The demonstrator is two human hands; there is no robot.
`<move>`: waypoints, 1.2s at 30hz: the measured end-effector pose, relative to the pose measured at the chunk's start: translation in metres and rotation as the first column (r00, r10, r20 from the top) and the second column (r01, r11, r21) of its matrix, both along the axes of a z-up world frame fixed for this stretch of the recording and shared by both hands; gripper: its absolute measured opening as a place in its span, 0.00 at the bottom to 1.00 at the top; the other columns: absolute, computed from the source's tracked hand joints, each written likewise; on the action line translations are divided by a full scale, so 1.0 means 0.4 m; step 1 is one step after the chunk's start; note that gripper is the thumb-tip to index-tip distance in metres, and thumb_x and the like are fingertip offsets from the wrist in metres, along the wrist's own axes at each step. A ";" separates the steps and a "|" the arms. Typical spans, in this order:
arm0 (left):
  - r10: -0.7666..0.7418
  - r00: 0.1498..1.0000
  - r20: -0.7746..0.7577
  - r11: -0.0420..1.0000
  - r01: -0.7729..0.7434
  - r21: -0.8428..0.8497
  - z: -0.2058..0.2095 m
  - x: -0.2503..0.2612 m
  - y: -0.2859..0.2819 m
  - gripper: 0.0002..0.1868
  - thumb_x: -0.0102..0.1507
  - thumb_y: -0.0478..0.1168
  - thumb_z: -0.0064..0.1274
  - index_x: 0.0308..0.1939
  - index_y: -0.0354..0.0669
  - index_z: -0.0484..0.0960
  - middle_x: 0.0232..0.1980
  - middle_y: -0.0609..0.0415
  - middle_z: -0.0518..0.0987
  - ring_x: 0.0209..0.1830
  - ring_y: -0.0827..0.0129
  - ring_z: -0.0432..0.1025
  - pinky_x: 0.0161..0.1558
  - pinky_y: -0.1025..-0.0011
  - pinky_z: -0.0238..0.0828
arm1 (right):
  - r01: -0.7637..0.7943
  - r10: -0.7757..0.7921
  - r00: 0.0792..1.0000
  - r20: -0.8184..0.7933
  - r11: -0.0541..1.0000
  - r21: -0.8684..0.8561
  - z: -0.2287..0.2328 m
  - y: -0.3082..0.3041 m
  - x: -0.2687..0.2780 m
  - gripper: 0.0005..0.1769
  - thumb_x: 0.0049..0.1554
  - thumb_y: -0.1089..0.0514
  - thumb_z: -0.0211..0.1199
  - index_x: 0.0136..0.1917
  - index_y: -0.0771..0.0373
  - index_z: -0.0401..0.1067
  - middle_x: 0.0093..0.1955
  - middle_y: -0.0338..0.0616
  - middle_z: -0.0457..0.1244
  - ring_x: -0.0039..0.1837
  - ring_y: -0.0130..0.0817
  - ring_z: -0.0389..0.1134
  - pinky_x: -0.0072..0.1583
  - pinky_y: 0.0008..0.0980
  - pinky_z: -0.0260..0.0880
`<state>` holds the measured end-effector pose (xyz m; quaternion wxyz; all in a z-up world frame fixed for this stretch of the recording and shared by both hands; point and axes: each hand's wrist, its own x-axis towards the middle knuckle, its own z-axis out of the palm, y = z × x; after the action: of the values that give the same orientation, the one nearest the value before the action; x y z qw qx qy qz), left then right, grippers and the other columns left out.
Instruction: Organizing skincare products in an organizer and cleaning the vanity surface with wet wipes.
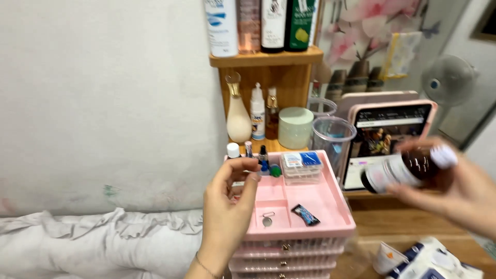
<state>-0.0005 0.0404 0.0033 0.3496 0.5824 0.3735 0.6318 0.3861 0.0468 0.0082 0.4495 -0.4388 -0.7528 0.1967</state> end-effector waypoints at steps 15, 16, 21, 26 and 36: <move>0.299 0.919 -0.256 0.952 -0.304 0.021 0.063 -0.086 0.119 0.11 0.59 0.34 0.55 0.45 0.41 0.84 0.45 0.57 0.86 0.41 0.73 0.79 0.39 0.72 0.76 | 0.115 -0.140 0.897 0.418 0.990 0.084 0.160 0.428 -0.535 0.37 0.32 0.48 0.83 0.52 0.64 0.75 0.49 0.52 0.72 0.52 0.46 0.75 0.56 0.41 0.74; 0.305 0.917 -0.256 0.951 -0.310 0.023 0.061 -0.089 0.129 0.11 0.59 0.34 0.55 0.45 0.41 0.84 0.45 0.57 0.86 0.41 0.73 0.79 0.39 0.72 0.76 | 0.109 -0.135 0.898 0.418 0.990 0.085 0.153 0.436 -0.546 0.37 0.32 0.48 0.83 0.52 0.64 0.75 0.49 0.52 0.72 0.52 0.46 0.75 0.56 0.41 0.74; 0.322 0.920 -0.226 0.943 -0.333 -0.012 0.042 -0.110 0.179 0.11 0.59 0.34 0.54 0.46 0.41 0.83 0.46 0.58 0.86 0.42 0.74 0.80 0.39 0.74 0.78 | 0.113 -0.113 0.872 0.477 0.993 0.030 0.110 0.491 -0.587 0.38 0.30 0.48 0.82 0.51 0.67 0.75 0.49 0.57 0.72 0.53 0.51 0.75 0.58 0.42 0.74; 0.295 0.936 -0.191 0.947 -0.313 -0.070 0.037 -0.100 0.185 0.11 0.59 0.33 0.54 0.46 0.41 0.84 0.46 0.58 0.87 0.42 0.74 0.80 0.39 0.73 0.78 | 0.195 -0.193 0.858 0.477 0.980 0.045 0.079 0.490 -0.605 0.45 0.29 0.49 0.84 0.57 0.67 0.70 0.50 0.60 0.70 0.54 0.54 0.73 0.58 0.44 0.73; 0.304 0.939 -0.162 0.946 -0.317 -0.065 0.041 -0.096 0.140 0.10 0.60 0.33 0.54 0.45 0.41 0.85 0.45 0.57 0.87 0.44 0.74 0.80 0.38 0.75 0.77 | 0.196 -0.234 0.908 0.347 0.970 0.141 0.023 0.510 -0.583 0.40 0.34 0.53 0.83 0.55 0.68 0.68 0.49 0.58 0.70 0.54 0.55 0.73 0.55 0.46 0.74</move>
<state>-0.0389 0.0964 0.0198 0.2424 0.5454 0.5139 0.6161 0.1528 0.2510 0.0173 0.3446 -0.5241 -0.7785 0.0227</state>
